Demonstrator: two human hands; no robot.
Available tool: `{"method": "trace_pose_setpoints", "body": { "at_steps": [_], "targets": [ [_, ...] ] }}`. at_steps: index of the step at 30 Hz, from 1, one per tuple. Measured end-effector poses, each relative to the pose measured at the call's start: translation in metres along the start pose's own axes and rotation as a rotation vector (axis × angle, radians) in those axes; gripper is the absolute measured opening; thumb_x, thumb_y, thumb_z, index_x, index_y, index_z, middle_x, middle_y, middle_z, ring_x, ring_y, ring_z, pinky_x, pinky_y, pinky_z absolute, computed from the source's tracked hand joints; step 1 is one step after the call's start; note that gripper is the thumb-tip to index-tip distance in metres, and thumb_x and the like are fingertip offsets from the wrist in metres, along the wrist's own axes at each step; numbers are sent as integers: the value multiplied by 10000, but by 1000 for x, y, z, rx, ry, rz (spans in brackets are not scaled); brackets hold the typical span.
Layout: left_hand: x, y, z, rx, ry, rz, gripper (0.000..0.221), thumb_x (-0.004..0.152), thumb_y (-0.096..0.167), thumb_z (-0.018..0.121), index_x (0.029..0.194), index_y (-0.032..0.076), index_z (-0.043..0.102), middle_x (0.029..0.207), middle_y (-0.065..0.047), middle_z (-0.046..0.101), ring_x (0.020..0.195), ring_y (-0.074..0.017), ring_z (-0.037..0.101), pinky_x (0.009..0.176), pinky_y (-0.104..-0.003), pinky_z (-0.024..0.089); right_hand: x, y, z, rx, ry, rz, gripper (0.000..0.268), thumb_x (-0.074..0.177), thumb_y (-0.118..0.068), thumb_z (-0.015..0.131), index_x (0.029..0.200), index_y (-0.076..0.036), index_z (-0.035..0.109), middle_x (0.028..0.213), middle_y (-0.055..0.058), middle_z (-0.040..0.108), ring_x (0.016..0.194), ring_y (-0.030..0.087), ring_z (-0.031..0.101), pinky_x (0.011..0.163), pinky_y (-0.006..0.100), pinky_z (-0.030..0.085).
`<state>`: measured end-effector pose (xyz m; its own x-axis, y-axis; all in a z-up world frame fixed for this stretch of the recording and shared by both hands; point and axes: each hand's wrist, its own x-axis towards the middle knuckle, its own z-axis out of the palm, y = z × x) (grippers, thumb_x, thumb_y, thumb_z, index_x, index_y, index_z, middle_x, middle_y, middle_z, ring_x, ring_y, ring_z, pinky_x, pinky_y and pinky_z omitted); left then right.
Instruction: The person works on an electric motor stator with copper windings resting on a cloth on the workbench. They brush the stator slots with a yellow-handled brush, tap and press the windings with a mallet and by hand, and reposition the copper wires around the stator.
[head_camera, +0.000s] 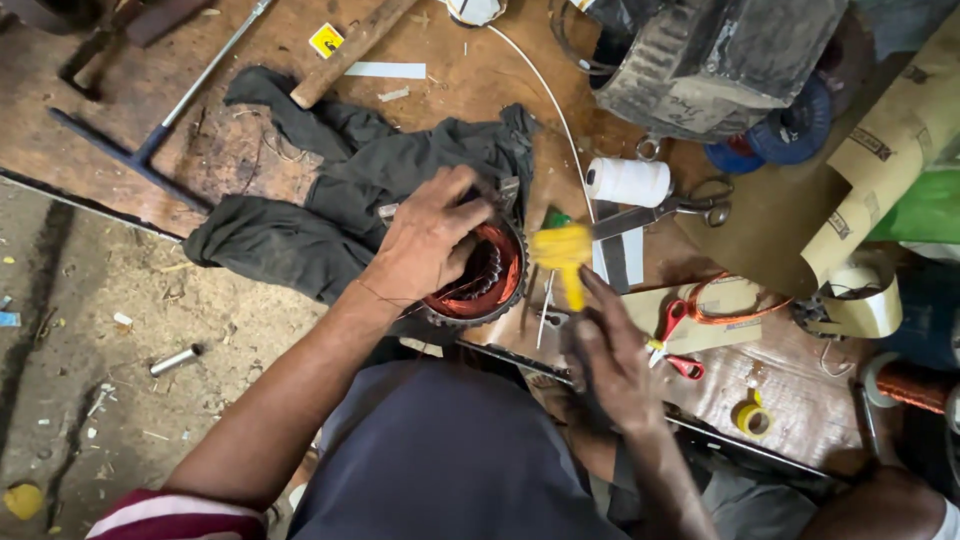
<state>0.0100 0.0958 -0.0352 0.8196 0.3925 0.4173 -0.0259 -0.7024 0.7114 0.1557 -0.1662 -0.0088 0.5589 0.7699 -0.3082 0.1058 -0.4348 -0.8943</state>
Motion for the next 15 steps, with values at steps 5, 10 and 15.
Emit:
{"method": "trace_pose_setpoints", "body": {
  "at_steps": [5,10,15],
  "targets": [
    [2,-2,-2,147,-56,20,455,504,23,721,954,23,657,1125,-145,568,1066,-385,528,848,-474,462,12,-15,1,82,-15,-155,526,1098,-301,475,1544,-33,399,915,52,652,658,91,570,585,239,515],
    [1,-1,-3,140,-54,39,426,566,10,764,978,31,655,1155,-95,575,1110,-355,528,914,-459,465,11,-7,18,84,156,-15,423,1086,-272,516,1424,-19,505,846,60,651,595,107,574,505,262,497],
    [3,0,-3,137,-30,46,467,513,9,762,966,19,652,1149,-120,568,1102,-371,522,890,-464,457,15,-20,13,-56,-19,-62,415,1092,-233,476,1484,-96,484,824,55,632,554,98,524,491,268,473]
  ]
}}
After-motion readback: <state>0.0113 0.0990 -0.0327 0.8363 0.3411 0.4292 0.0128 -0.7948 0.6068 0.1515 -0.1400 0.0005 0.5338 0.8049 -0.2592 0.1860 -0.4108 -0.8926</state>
